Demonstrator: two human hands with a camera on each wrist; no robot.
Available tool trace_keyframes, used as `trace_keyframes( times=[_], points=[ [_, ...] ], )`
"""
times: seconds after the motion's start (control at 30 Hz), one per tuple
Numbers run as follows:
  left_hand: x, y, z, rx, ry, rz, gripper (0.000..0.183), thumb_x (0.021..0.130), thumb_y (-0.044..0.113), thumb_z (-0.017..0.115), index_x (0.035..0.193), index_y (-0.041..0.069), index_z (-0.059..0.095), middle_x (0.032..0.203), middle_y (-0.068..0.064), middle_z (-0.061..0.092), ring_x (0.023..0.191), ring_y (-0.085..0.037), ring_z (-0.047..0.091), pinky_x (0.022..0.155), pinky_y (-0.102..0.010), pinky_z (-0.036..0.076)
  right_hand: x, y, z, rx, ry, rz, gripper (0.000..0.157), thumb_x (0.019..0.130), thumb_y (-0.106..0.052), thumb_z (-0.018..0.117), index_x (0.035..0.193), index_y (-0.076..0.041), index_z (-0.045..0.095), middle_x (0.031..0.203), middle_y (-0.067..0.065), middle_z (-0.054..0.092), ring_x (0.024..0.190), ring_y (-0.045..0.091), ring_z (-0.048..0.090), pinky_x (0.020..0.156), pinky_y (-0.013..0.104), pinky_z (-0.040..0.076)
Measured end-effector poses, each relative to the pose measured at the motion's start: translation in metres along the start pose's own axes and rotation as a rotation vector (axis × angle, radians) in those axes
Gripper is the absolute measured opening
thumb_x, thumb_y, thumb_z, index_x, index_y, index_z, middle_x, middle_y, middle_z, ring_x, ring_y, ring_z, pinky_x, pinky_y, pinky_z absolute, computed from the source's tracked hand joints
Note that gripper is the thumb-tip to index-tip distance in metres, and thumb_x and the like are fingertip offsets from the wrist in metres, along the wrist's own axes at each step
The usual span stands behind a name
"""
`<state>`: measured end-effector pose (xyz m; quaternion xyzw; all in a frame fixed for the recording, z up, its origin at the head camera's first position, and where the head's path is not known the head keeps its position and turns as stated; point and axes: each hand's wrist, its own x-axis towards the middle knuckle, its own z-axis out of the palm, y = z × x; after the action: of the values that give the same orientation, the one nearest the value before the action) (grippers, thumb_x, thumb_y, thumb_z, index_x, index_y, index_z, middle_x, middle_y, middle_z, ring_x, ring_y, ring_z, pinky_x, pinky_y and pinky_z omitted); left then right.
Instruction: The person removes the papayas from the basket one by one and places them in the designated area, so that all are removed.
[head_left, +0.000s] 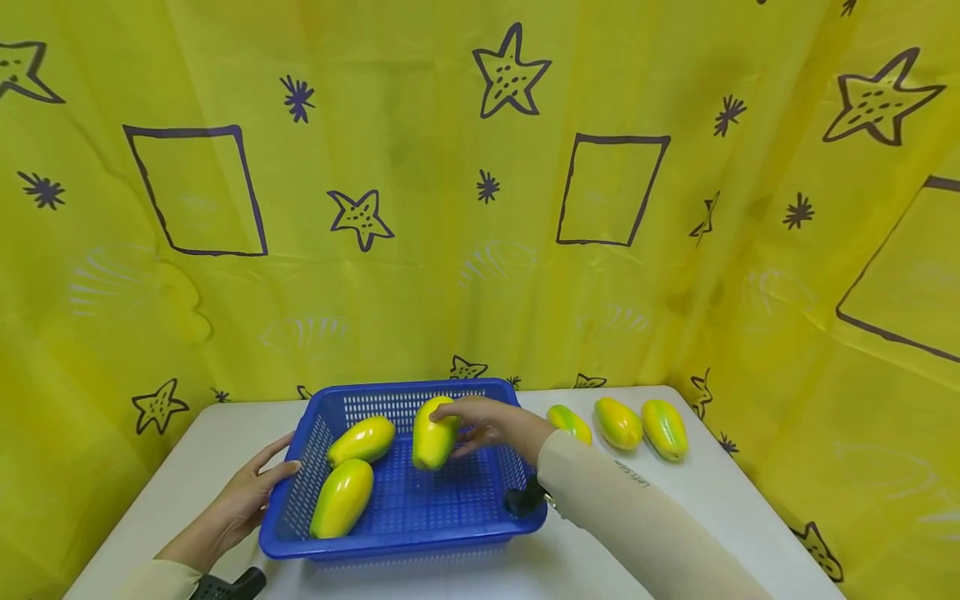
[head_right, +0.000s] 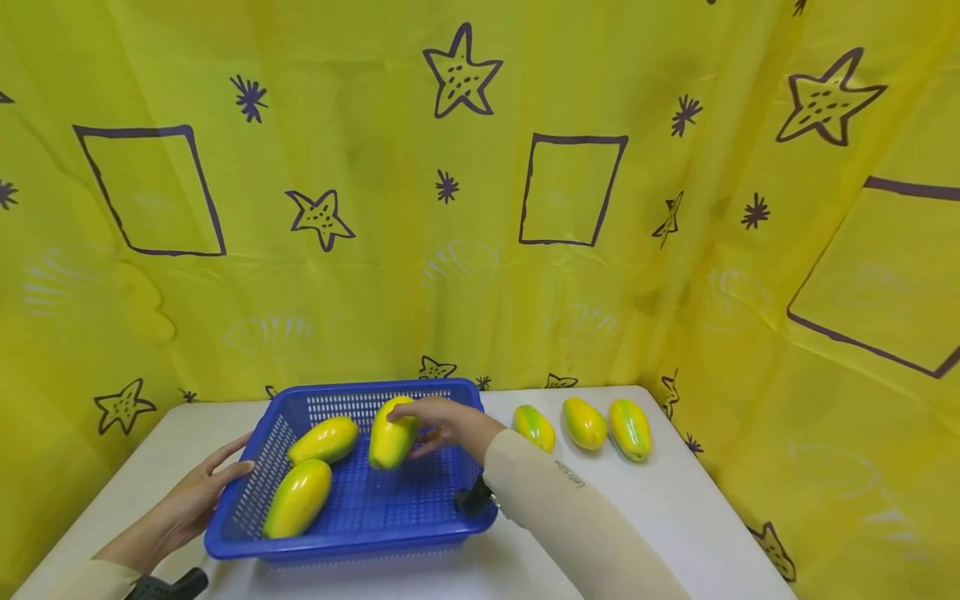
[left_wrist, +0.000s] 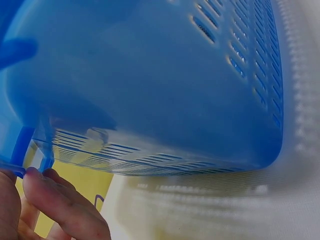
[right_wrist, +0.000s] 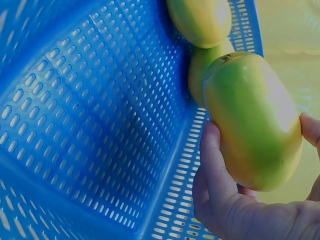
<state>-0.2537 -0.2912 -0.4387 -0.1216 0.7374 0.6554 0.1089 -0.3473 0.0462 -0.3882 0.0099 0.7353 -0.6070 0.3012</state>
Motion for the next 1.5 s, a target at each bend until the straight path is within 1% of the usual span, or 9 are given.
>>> trace_keyframes(
  times=[0.13, 0.37, 0.5, 0.7, 0.8, 1.0, 1.07, 1.2, 1.5],
  points=[
    [0.0, 0.0, 0.0, 0.0, -0.005, 0.002, 0.077, 0.099, 0.026, 0.058, 0.159, 0.016, 0.011, 0.102, -0.001, 0.067, 0.085, -0.017, 0.068, 0.075, -0.039, 0.061, -0.008, -0.001, -0.003, -0.009, -0.009, -0.011, 0.061, 0.083, -0.023, 0.072, 0.134, -0.001, 0.048, 0.136, 0.023, 0.046, 0.118, 0.045, 0.053, 0.089, 0.052, 0.056],
    [0.001, -0.001, 0.0, 0.001, -0.003, -0.002, 0.077, 0.099, 0.026, 0.058, 0.159, 0.016, 0.01, 0.101, -0.001, 0.067, 0.084, -0.017, 0.069, 0.074, -0.039, 0.061, -0.018, 0.001, -0.01, -0.008, -0.028, -0.01, 0.064, 0.083, -0.025, 0.072, 0.137, -0.001, 0.047, 0.136, 0.024, 0.045, 0.117, 0.045, 0.053, 0.094, 0.054, 0.052],
    [0.001, -0.001, 0.0, 0.006, -0.003, -0.004, 0.078, 0.099, 0.026, 0.058, 0.159, 0.016, 0.01, 0.102, -0.003, 0.067, 0.084, -0.017, 0.068, 0.075, -0.04, 0.061, -0.023, 0.003, -0.014, -0.007, -0.027, -0.01, 0.063, 0.083, -0.024, 0.072, 0.136, 0.0, 0.048, 0.135, 0.024, 0.045, 0.115, 0.043, 0.054, 0.091, 0.052, 0.054],
    [0.0, -0.001, 0.0, 0.02, 0.001, -0.01, 0.078, 0.098, 0.027, 0.058, 0.159, 0.015, 0.01, 0.108, -0.007, 0.066, 0.086, -0.018, 0.068, 0.077, -0.041, 0.061, -0.033, 0.001, -0.019, -0.027, -0.01, 0.008, 0.061, 0.083, -0.025, 0.074, 0.133, -0.001, 0.051, 0.13, 0.023, 0.049, 0.107, 0.041, 0.059, 0.086, 0.048, 0.057],
    [0.0, 0.0, 0.0, 0.018, 0.003, -0.014, 0.079, 0.098, 0.028, 0.059, 0.159, 0.015, 0.011, 0.109, -0.008, 0.066, 0.086, -0.018, 0.067, 0.077, -0.041, 0.061, -0.04, -0.001, -0.022, -0.041, -0.022, 0.008, 0.059, 0.084, -0.025, 0.072, 0.133, -0.001, 0.051, 0.13, 0.022, 0.05, 0.105, 0.042, 0.06, 0.084, 0.047, 0.058],
    [-0.001, -0.001, -0.002, 0.013, -0.006, -0.009, 0.08, 0.097, 0.028, 0.059, 0.159, 0.015, 0.01, 0.107, -0.005, 0.067, 0.087, -0.018, 0.068, 0.078, -0.042, 0.061, -0.054, -0.007, -0.031, -0.076, -0.057, 0.004, 0.057, 0.087, -0.025, 0.068, 0.135, -0.001, 0.049, 0.129, 0.022, 0.049, 0.107, 0.042, 0.058, 0.091, 0.051, 0.054],
    [0.0, 0.0, -0.002, 0.018, -0.008, -0.005, 0.079, 0.098, 0.028, 0.058, 0.159, 0.016, 0.009, 0.107, -0.005, 0.067, 0.087, -0.018, 0.068, 0.078, -0.042, 0.061, -0.058, -0.008, -0.036, -0.082, -0.061, 0.007, 0.058, 0.088, -0.025, 0.067, 0.137, -0.001, 0.047, 0.129, 0.022, 0.049, 0.107, 0.041, 0.058, 0.091, 0.05, 0.055],
    [0.001, 0.0, -0.003, 0.024, -0.016, 0.0, 0.079, 0.099, 0.029, 0.058, 0.159, 0.016, 0.009, 0.109, -0.005, 0.067, 0.087, -0.018, 0.067, 0.078, -0.042, 0.06, -0.064, -0.008, -0.045, -0.086, -0.053, 0.026, 0.059, 0.088, -0.025, 0.066, 0.138, -0.002, 0.044, 0.127, 0.022, 0.051, 0.106, 0.037, 0.059, 0.091, 0.049, 0.055],
    [0.002, 0.001, -0.004, 0.029, -0.024, -0.005, 0.079, 0.099, 0.03, 0.058, 0.159, 0.016, 0.008, 0.111, -0.006, 0.066, 0.088, -0.018, 0.067, 0.079, -0.043, 0.06, -0.081, -0.002, -0.061, -0.071, 0.011, 0.065, 0.059, 0.087, -0.022, 0.068, 0.137, -0.002, 0.043, 0.131, 0.025, 0.046, 0.111, 0.043, 0.057, 0.082, 0.047, 0.059]
  ],
)
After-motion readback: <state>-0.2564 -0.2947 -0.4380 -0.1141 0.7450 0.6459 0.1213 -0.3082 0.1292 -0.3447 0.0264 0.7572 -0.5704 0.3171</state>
